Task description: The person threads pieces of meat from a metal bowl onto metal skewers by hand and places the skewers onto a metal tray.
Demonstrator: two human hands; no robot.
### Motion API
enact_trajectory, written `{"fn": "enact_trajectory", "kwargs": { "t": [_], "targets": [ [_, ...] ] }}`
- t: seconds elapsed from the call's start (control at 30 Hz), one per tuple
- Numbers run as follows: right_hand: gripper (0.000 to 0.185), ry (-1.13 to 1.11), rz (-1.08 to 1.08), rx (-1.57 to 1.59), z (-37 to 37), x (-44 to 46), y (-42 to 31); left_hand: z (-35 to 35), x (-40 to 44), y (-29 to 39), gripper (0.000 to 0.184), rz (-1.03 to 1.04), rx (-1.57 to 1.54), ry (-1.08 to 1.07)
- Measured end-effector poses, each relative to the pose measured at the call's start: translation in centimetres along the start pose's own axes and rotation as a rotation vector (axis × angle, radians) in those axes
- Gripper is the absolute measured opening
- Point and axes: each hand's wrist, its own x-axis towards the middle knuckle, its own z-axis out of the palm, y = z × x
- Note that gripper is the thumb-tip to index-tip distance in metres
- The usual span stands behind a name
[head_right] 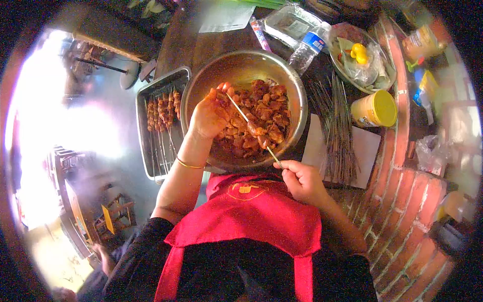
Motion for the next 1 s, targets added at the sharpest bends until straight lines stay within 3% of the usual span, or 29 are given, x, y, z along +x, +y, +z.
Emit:
{"fn": "enact_trajectory", "kwargs": {
  "t": [0.23,0.6,0.7,0.77,1.0],
  "targets": [
    [0.023,-0.020,-0.041,-0.073,-0.5,0.1,0.3,-0.5,0.3,0.1,0.016,0.039,-0.141,-0.219],
    [0.024,0.053,-0.061,-0.056,0.6,0.7,0.8,0.8,-0.5,-1.3,0.014,0.119,-0.007,0.027],
    [0.024,0.004,0.029,-0.086,0.2,1.0,0.5,0.6,-0.8,-1.0,0.014,0.217,0.081,0.007],
    [0.024,0.044,-0.077,-0.112,0.2,1.1,0.9,0.6,-1.1,-0.8,0.014,0.220,0.125,-0.004],
    [0.023,0.013,-0.092,-0.131,0.7,1.8,0.7,0.4,-2.3,-0.4,0.016,0.242,0.198,0.034]
  ]
}}
